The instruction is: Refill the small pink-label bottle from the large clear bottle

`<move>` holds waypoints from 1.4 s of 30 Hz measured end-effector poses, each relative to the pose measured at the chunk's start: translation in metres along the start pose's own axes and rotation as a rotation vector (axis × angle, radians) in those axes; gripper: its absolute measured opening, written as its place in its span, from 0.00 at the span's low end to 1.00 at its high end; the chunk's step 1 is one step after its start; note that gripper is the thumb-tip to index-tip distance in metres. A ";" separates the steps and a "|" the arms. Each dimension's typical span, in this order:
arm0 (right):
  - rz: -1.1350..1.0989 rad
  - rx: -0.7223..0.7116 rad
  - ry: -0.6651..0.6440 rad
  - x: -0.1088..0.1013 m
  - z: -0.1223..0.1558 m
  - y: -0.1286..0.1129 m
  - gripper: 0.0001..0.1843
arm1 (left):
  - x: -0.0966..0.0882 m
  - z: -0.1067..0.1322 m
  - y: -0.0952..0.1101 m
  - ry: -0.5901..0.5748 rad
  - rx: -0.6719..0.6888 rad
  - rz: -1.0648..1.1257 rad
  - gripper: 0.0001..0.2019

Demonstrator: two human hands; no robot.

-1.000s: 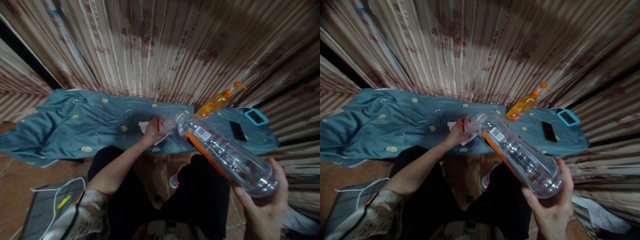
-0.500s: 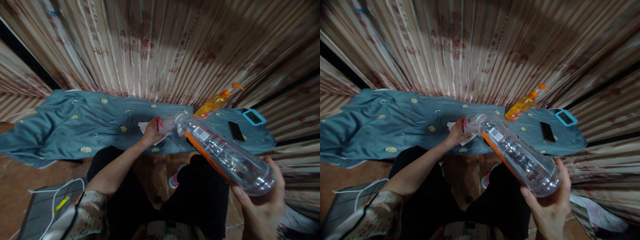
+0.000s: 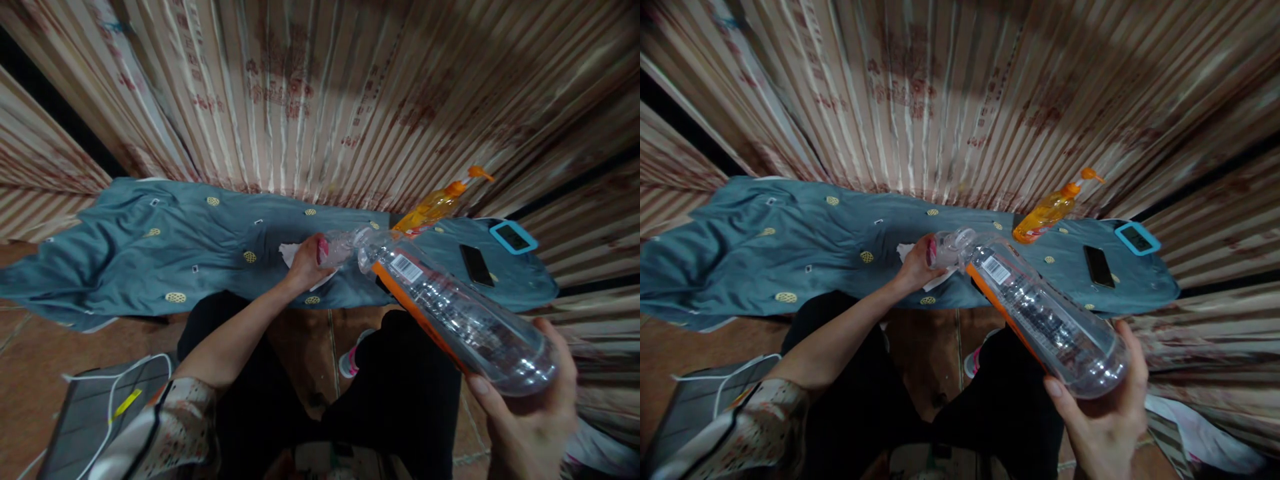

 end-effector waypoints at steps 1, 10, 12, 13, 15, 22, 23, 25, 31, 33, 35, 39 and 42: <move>-0.005 0.000 0.003 0.000 0.000 0.000 0.65 | 0.000 0.000 0.000 0.003 0.005 0.003 0.44; -0.032 0.022 0.009 0.001 0.000 0.000 0.65 | -0.001 0.000 0.000 -0.021 -0.011 0.029 0.44; -0.016 0.018 0.007 0.001 0.000 0.000 0.65 | -0.001 0.000 0.000 -0.019 -0.010 0.030 0.44; -0.009 0.015 0.008 0.000 0.000 -0.001 0.66 | -0.001 0.000 0.000 -0.016 -0.009 0.029 0.44; -0.013 0.020 0.006 0.000 0.000 0.000 0.66 | -0.001 0.001 -0.001 -0.009 -0.004 0.027 0.44; -0.042 0.032 -0.008 0.001 0.000 -0.001 0.66 | -0.002 0.001 -0.001 0.006 0.009 0.034 0.44; -0.037 0.032 -0.004 0.001 0.000 -0.001 0.65 | -0.002 0.001 0.000 0.008 0.007 0.027 0.44; -0.035 0.033 -0.003 0.002 0.000 -0.002 0.65 | -0.002 0.001 0.001 0.006 -0.005 0.011 0.44; -0.041 0.037 -0.018 0.003 -0.002 0.000 0.66 | -0.001 0.000 0.000 -0.014 -0.016 0.014 0.44; -0.031 0.019 -0.009 0.002 -0.002 -0.001 0.65 | -0.001 0.000 0.000 -0.008 -0.003 0.020 0.45; -0.017 0.011 -0.003 0.002 -0.003 -0.001 0.66 | -0.002 0.000 0.000 -0.005 0.003 0.023 0.45; -0.013 0.054 -0.003 0.001 -0.002 0.001 0.69 | -0.004 0.000 0.001 -0.019 -0.007 0.024 0.44; -0.022 0.049 -0.009 0.001 -0.001 0.000 0.68 | -0.004 0.001 0.001 -0.024 -0.016 0.023 0.44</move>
Point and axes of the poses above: each hand's wrist, its own z-axis away from the middle knuckle, its own x-axis out of the palm, y = z × x, the point moved 4 cm from there along -z, towards the middle knuckle, and after that the axes turned 10 degrees about x, right-handed, at the moved point
